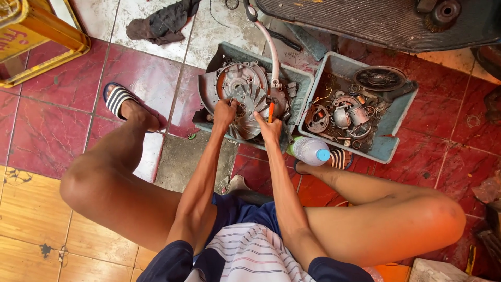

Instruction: Cleaning motorcycle engine components with a brush and cleaning fluid.

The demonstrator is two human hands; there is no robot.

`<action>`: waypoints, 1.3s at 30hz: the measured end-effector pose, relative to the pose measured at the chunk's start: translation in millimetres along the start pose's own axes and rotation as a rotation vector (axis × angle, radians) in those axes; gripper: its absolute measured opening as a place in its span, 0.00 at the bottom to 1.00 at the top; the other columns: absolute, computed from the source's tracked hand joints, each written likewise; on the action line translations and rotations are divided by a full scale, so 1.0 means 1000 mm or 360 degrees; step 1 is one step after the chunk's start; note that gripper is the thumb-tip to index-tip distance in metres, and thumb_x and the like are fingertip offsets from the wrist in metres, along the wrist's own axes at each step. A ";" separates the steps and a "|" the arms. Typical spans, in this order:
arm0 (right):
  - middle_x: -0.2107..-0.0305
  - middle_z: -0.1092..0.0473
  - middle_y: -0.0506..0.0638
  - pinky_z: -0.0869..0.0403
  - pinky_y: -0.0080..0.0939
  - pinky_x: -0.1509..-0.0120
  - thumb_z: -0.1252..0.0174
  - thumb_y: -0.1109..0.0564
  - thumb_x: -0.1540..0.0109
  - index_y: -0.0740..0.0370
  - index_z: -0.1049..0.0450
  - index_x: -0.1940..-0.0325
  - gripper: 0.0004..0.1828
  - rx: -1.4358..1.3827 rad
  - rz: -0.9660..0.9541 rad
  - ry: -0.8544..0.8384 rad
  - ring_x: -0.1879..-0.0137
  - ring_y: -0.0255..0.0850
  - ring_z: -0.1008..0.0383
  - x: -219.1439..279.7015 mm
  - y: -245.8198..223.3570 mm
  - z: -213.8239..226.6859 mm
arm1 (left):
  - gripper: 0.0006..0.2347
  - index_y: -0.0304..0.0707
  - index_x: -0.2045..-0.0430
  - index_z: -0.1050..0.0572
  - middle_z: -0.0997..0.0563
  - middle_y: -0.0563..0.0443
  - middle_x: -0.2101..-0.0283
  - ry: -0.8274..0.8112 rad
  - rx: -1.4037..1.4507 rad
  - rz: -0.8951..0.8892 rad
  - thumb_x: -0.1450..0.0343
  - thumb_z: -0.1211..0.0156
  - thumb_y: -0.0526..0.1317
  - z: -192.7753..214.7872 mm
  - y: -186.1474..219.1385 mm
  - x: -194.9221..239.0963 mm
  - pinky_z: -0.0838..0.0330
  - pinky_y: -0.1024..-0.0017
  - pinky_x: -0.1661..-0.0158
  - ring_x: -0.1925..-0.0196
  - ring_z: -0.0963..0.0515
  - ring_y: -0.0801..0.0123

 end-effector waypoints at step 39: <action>0.49 0.32 0.61 0.16 0.47 0.53 0.24 0.46 0.45 0.76 0.37 0.31 0.48 -0.0290 -0.0214 -0.0208 0.51 0.51 0.21 -0.024 0.052 -0.048 | 0.27 0.39 0.54 0.27 0.19 0.39 0.66 0.0617 -0.0213 -0.0500 0.30 0.35 0.64 0.026 0.015 0.037 0.23 0.50 0.58 0.60 0.17 0.43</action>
Point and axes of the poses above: each hand's wrist, its own x-axis away from the middle knuckle, its own z-axis out of the back of the hand, y = z × x, the point moved 2 cm from there along -x, towards the middle knuckle
